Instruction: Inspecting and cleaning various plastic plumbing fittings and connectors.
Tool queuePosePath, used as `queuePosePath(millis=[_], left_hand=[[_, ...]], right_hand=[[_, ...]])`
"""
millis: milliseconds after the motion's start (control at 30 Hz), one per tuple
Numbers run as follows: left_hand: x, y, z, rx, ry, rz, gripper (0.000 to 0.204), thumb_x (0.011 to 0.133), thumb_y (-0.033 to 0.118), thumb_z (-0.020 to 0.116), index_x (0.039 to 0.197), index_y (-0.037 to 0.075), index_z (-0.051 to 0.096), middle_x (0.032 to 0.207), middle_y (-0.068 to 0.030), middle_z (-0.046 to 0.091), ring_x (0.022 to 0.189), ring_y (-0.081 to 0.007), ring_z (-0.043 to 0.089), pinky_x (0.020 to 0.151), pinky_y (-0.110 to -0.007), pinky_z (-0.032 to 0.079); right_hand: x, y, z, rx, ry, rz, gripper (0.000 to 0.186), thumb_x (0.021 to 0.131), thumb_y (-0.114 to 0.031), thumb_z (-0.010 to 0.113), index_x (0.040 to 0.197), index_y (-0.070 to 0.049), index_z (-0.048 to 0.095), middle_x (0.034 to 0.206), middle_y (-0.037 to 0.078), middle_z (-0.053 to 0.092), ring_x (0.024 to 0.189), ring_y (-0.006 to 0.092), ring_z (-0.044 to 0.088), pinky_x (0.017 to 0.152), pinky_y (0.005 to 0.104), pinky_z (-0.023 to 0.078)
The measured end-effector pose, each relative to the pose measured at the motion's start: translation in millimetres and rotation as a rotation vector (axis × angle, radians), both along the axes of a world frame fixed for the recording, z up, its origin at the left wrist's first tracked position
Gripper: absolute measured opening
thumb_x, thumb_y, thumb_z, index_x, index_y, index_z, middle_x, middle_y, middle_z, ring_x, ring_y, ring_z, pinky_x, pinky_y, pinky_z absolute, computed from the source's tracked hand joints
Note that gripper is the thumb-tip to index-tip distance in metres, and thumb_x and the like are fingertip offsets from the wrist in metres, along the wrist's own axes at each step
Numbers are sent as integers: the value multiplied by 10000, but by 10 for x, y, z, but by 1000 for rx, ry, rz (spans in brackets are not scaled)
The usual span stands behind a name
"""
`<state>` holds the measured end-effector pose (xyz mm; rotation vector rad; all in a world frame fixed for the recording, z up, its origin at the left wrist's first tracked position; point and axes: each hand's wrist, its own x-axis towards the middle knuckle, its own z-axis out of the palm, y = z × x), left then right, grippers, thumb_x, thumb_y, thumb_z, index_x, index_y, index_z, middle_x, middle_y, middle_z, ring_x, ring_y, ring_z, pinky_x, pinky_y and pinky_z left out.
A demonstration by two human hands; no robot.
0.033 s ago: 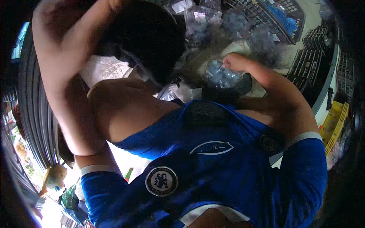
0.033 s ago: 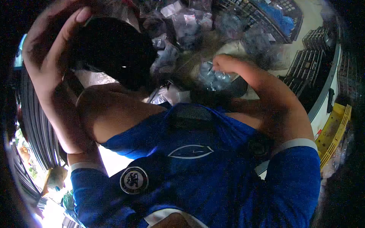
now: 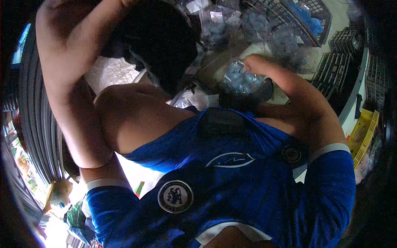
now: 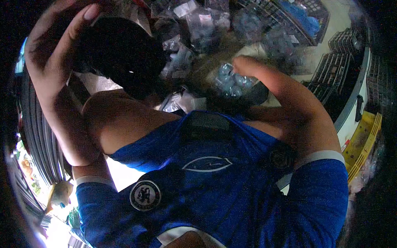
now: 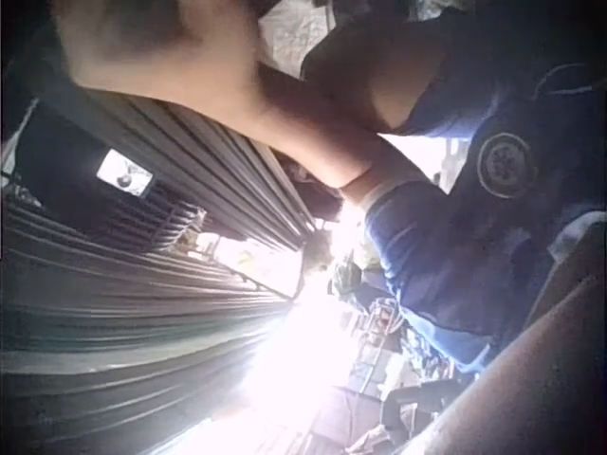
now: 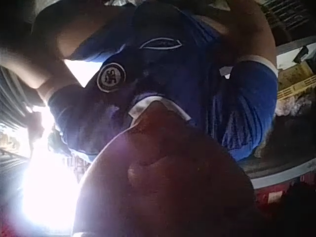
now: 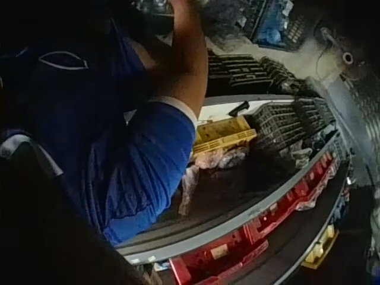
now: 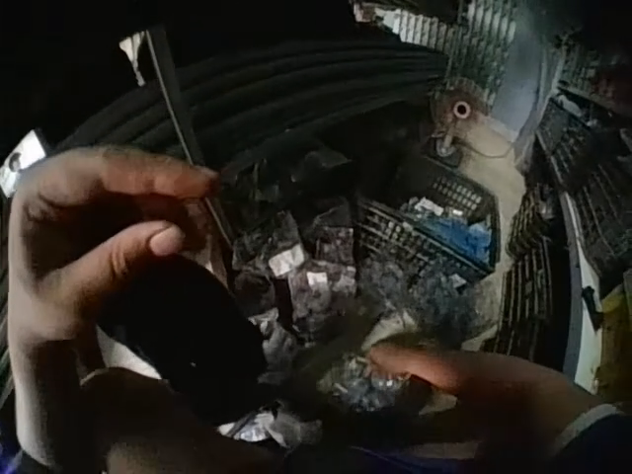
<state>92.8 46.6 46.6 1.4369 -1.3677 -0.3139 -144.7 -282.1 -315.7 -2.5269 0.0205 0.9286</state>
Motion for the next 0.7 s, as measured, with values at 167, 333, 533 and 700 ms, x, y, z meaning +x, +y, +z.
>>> queuePosePath(millis=[167,333,533,700], left_hand=[[-72,-153,13,78,-40,-59,278,867,-38,736,1143,-51,704,1034,-193,745,929,-234,741,818,-361,617],[-91,-310,-61,204,-108,-141,260,875,-28,734,1134,-38,717,1038,-190,748,926,-224,742,812,-358,616],[-86,-369,-105,271,-71,-250,272,891,31,740,1156,-24,717,1000,-184,754,900,-220,749,821,-346,608],[-131,-422,-15,358,-89,-245,271,892,32,737,1160,-2,726,1009,-179,756,904,-224,749,805,-362,607]], right_hand=[[57,-66,162,128,-53,-57,201,966,-253,662,976,-52,669,801,28,644,746,183,613,683,387,502],[-9,144,399,734,504,-497,251,984,-275,623,1140,-80,646,951,71,696,865,225,677,714,401,591],[14,461,709,716,468,-521,249,922,-160,662,1136,-31,668,1083,79,706,935,220,687,732,443,596],[-74,584,950,1101,686,-762,302,881,-132,667,1152,0,658,1234,102,686,965,243,692,764,471,609]])
